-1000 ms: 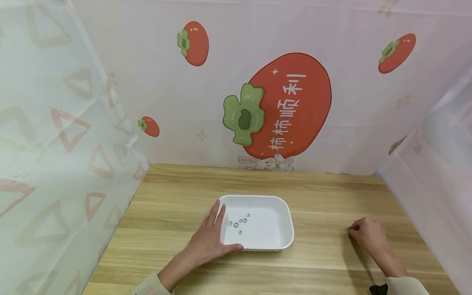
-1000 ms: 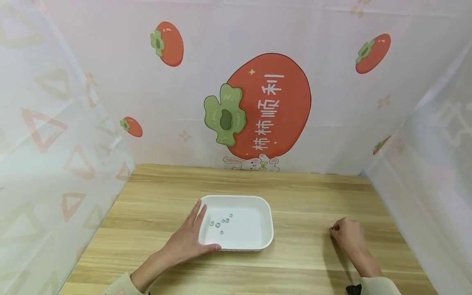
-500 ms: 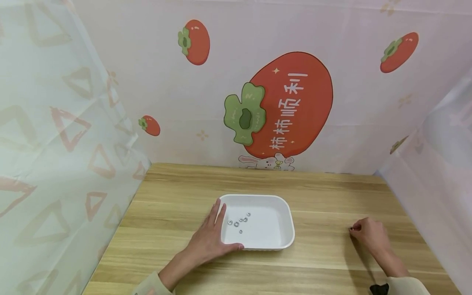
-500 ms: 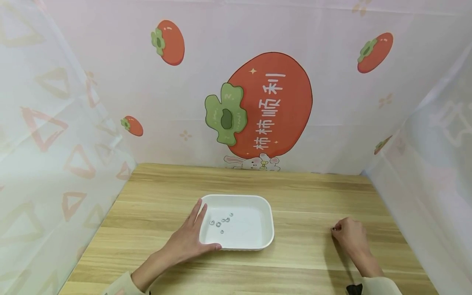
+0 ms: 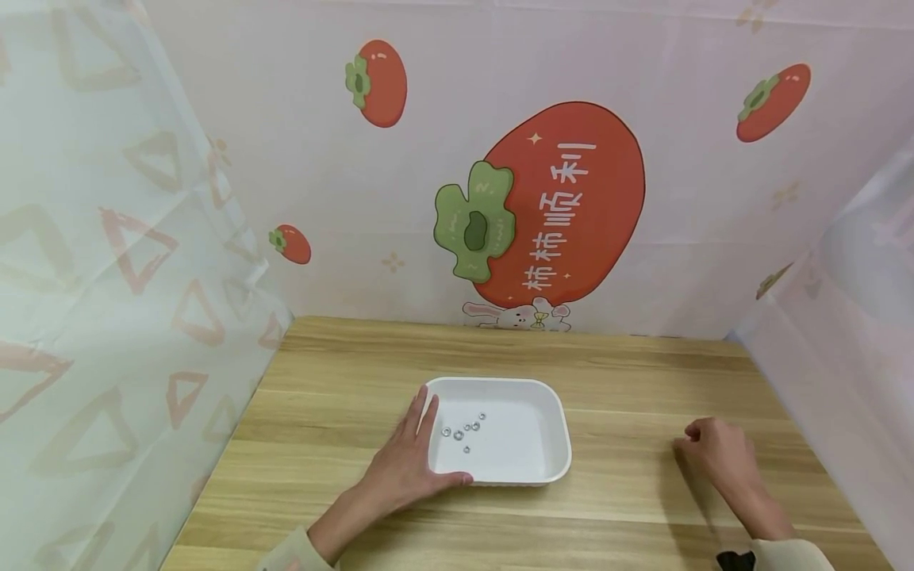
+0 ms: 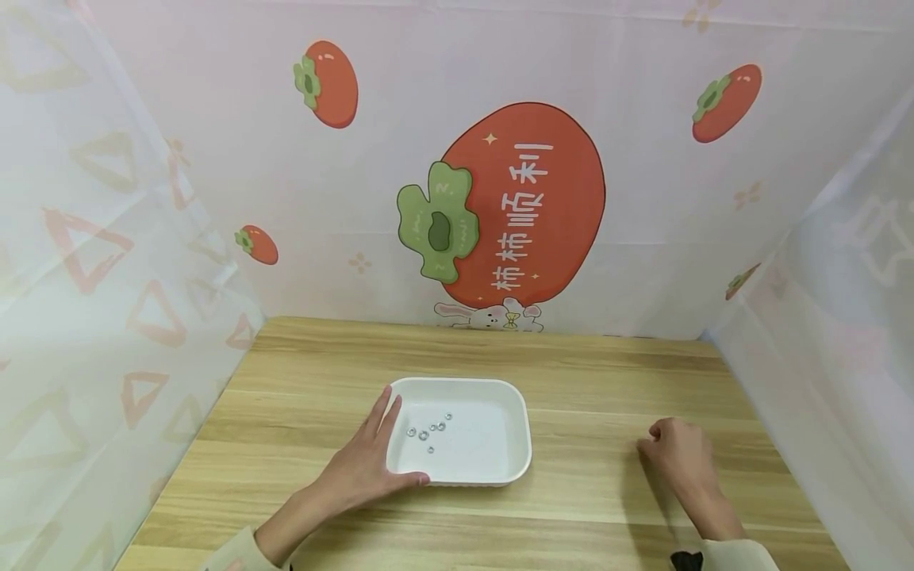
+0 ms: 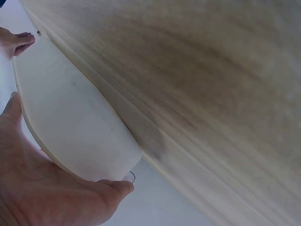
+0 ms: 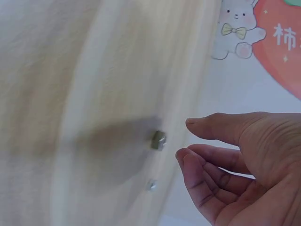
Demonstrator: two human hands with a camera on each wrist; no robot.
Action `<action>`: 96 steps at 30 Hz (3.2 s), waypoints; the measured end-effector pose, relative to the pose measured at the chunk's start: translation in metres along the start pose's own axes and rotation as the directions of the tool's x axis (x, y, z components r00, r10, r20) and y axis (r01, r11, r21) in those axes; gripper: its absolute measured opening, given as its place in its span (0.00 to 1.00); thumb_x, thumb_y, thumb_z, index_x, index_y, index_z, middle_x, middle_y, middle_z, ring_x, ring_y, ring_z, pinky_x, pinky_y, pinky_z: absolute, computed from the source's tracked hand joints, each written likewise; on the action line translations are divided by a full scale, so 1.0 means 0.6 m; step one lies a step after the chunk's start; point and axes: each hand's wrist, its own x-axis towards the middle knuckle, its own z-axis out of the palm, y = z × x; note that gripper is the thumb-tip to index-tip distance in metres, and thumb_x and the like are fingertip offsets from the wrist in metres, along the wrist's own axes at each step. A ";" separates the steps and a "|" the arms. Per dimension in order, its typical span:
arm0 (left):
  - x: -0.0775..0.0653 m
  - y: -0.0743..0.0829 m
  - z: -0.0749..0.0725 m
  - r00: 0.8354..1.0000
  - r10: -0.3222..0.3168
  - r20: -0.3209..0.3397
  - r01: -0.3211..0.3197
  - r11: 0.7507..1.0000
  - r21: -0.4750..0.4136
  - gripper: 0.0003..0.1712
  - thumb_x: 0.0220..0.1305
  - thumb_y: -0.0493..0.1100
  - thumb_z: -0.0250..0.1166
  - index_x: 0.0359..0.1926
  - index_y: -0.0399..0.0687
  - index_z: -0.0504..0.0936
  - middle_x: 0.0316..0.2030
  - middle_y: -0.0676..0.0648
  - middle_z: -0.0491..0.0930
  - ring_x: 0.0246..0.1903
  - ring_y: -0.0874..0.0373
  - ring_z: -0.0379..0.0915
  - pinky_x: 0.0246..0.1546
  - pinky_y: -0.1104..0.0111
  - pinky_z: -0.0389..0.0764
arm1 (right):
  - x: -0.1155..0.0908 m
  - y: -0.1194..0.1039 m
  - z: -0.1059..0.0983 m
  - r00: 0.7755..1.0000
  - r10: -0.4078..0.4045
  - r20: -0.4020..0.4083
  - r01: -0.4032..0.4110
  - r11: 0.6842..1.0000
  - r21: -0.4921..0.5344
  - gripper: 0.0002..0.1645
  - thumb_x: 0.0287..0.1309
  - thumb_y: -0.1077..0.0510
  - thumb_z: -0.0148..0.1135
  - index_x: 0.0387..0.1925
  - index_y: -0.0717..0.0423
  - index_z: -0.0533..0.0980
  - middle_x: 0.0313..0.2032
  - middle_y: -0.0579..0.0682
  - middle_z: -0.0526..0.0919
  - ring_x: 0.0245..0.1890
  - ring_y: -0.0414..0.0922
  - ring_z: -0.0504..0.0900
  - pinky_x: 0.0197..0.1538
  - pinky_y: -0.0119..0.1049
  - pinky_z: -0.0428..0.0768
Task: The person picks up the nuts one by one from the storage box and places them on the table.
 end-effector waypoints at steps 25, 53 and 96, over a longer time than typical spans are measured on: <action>0.000 -0.003 0.001 1.000 -0.005 0.006 0.005 1.000 -0.003 0.80 0.46 0.83 0.72 0.86 0.43 0.47 0.86 0.44 0.37 0.81 0.38 0.50 0.58 0.44 0.82 | 0.027 -0.161 -0.023 0.966 -0.257 -0.029 0.258 0.965 0.044 0.08 0.56 0.62 0.77 0.34 0.65 0.88 0.28 0.51 0.89 0.27 0.48 0.86 0.33 0.49 0.85; 0.000 -0.003 0.001 1.000 -0.006 0.008 0.006 1.000 -0.002 0.80 0.47 0.83 0.72 0.85 0.43 0.48 0.86 0.43 0.38 0.81 0.37 0.49 0.62 0.43 0.80 | 0.039 -0.307 -0.013 0.894 -0.443 0.068 0.437 0.896 0.082 0.04 0.54 0.66 0.78 0.33 0.61 0.89 0.27 0.45 0.87 0.26 0.35 0.79 0.31 0.33 0.82; -0.001 -0.001 -0.002 1.000 -0.004 0.010 0.004 1.000 -0.003 0.79 0.47 0.83 0.72 0.85 0.42 0.48 0.86 0.42 0.39 0.81 0.37 0.49 0.61 0.43 0.81 | 0.094 -0.422 0.103 0.724 -0.569 0.390 0.608 0.793 0.027 0.06 0.59 0.64 0.76 0.39 0.61 0.90 0.37 0.54 0.92 0.31 0.44 0.88 0.38 0.40 0.88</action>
